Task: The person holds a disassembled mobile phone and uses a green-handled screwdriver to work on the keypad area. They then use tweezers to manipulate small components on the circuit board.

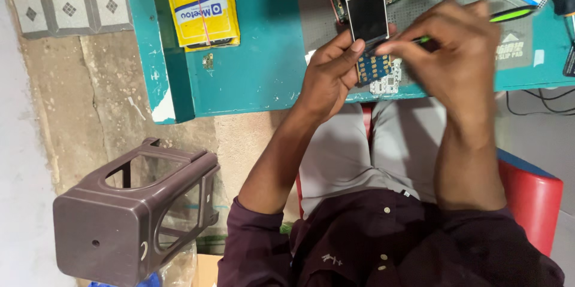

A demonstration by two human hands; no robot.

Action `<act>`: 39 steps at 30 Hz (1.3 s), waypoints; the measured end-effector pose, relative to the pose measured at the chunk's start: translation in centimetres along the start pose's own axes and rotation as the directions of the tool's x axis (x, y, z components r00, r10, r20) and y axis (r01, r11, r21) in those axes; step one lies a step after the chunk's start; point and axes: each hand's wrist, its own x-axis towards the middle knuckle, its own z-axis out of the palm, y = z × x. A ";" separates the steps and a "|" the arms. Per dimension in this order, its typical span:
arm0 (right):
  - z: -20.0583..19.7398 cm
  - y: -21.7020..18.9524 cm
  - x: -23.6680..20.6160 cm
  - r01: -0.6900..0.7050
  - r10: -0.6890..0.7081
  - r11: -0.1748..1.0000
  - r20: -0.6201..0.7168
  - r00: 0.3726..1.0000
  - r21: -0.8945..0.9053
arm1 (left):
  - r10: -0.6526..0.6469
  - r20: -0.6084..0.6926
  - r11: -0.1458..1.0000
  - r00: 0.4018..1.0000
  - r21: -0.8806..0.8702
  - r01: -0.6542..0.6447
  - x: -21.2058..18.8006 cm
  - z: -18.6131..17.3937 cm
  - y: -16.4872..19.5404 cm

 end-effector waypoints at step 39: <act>1.2 -1.6 0.2 0.035 -0.037 0.998 0.040 0.999 0.047 | 0.060 -0.021 0.997 0.998 -0.037 -0.061 0.0 0.3 0.4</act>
